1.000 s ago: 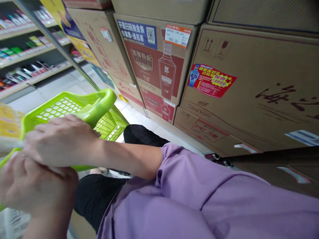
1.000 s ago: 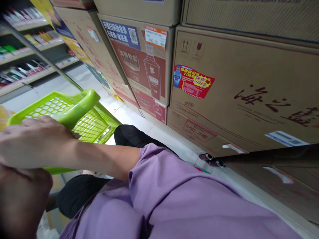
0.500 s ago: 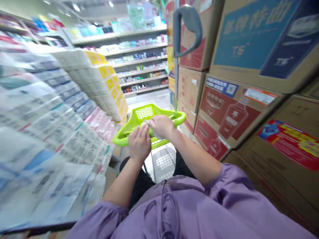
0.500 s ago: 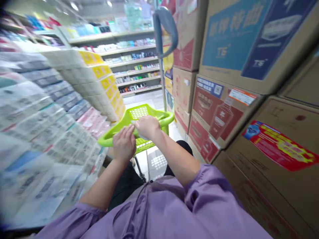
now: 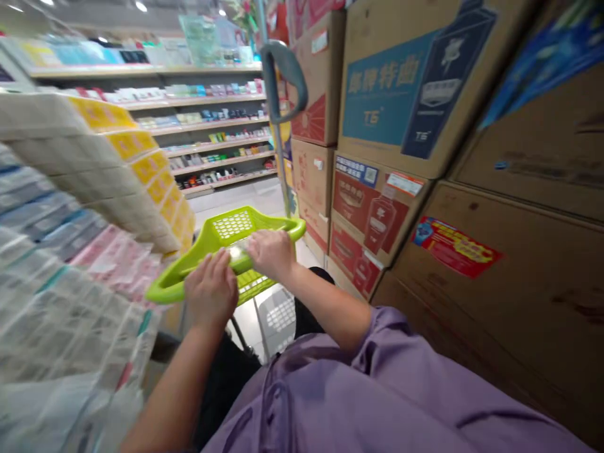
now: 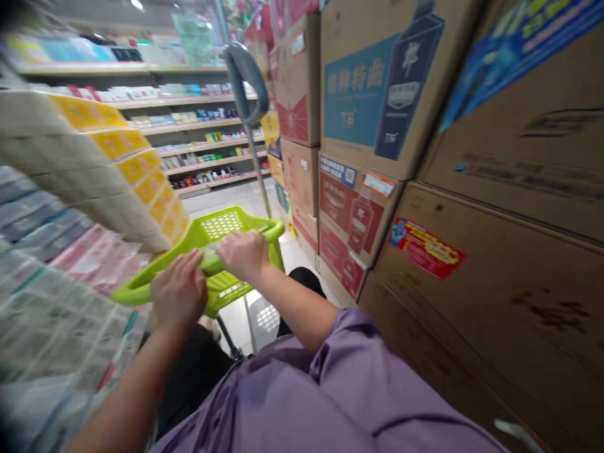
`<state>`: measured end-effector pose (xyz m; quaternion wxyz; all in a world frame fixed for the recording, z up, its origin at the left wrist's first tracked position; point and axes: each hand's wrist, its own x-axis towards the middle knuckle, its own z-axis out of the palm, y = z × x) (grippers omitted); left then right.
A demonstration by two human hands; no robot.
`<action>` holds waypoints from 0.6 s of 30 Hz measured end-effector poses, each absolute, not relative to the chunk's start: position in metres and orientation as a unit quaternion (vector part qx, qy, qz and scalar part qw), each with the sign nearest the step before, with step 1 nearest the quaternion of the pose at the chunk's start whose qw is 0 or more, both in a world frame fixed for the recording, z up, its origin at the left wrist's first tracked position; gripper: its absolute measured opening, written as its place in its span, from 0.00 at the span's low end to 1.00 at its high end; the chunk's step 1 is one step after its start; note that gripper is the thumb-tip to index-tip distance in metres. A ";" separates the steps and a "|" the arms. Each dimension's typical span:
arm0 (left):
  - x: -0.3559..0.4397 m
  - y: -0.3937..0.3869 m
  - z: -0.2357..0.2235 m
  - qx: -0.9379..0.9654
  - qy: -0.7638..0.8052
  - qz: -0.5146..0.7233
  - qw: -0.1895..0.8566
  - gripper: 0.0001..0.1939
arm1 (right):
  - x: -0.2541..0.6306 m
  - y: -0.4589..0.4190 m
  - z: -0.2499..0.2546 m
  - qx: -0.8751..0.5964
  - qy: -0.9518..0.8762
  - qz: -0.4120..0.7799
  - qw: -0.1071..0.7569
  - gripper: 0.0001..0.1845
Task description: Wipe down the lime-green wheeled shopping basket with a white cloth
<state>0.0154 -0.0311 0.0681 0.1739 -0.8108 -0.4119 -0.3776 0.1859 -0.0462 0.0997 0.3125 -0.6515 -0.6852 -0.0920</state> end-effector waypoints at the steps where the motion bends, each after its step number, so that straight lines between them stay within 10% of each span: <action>1: 0.015 -0.029 0.068 -0.811 -0.410 -0.380 0.174 0.21 | 0.186 -0.049 0.097 -0.635 -0.691 -0.114 0.326 0.16; 9: 0.018 -0.032 0.070 -0.809 -0.399 -0.420 0.101 0.28 | 0.185 -0.029 0.135 -0.665 -0.729 -0.006 0.163 0.17; 18: 0.019 -0.032 0.074 -0.820 -0.422 -0.356 0.150 0.19 | 0.158 -0.068 0.129 -0.592 -0.762 -0.093 0.247 0.15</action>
